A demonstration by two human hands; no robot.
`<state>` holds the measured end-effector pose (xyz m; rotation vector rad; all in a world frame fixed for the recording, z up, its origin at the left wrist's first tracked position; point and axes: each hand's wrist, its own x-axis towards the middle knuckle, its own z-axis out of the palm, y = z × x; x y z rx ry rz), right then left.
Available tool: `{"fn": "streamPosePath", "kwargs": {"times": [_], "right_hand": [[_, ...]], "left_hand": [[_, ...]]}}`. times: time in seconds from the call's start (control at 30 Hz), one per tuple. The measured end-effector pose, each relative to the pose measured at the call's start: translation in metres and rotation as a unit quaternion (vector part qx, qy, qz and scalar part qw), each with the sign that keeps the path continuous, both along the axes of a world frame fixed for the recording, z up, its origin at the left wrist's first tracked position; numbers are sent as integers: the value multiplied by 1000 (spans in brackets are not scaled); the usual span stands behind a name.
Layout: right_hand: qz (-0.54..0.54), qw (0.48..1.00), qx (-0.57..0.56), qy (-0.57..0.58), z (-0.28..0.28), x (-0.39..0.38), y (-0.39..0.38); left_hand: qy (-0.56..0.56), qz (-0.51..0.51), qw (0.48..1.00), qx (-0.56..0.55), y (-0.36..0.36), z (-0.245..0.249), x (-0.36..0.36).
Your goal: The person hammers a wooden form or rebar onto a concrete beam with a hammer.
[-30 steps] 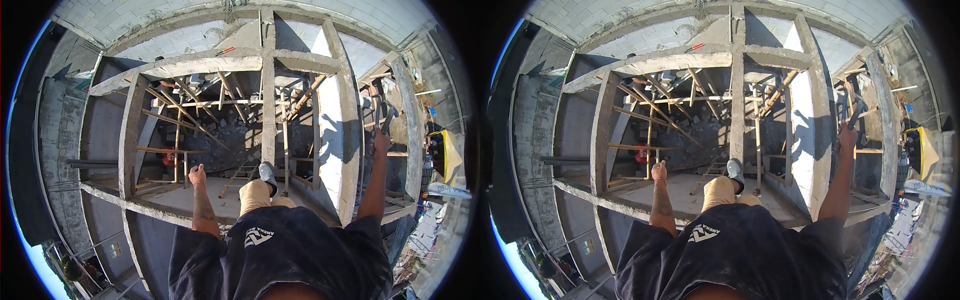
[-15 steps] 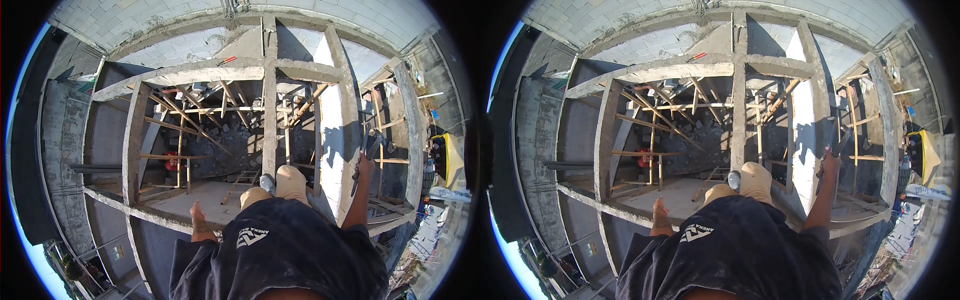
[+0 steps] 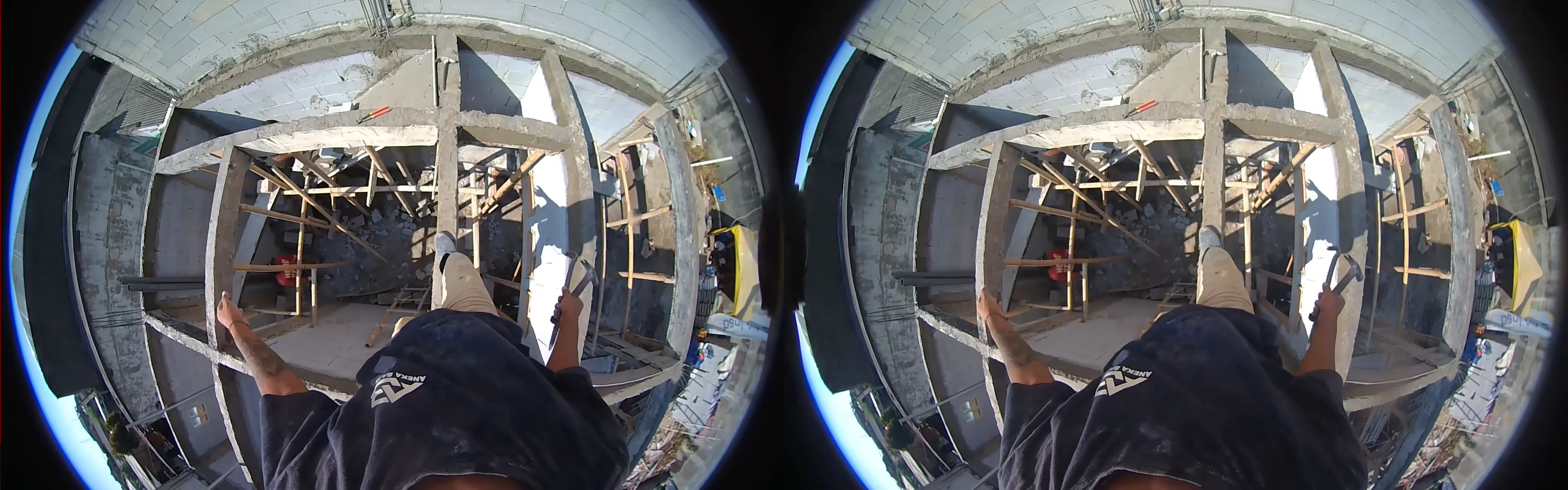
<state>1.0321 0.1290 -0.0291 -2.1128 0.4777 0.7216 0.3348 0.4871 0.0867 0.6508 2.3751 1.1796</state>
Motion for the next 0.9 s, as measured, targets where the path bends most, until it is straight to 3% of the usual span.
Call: {"fn": "streamPosePath", "kwargs": {"times": [0.07,0.13,0.23,0.4,0.47,0.53,0.6,0.67,0.73,0.8,0.9], "right_hand": [[-17,999,40,7,14,14,34],[-29,998,50,-5,39,25,62],[-34,992,99,-65,63,71,94],[-40,969,160,-184,130,135,152],[-43,963,180,-194,148,154,171],[-50,956,193,-216,175,164,193],[-54,948,207,-236,184,176,206],[-26,943,212,-256,188,199,214],[-1,935,227,-274,197,202,233],[19,943,196,-268,198,205,252],[33,945,166,-281,181,213,287]], "left_hand": [[-28,-74,996,33,49,4,31],[54,-123,986,95,103,-11,66],[-22,-157,986,53,138,11,166],[-98,-195,972,-82,139,-51,252],[-196,-152,962,-114,127,-88,238],[-279,-39,952,-119,97,-89,228],[-307,34,942,-133,76,-96,186],[-268,93,948,-144,68,-101,138],[-200,197,951,-126,76,-75,120],[-235,220,946,-33,92,-43,100],[-194,197,957,88,141,-3,83]]}}
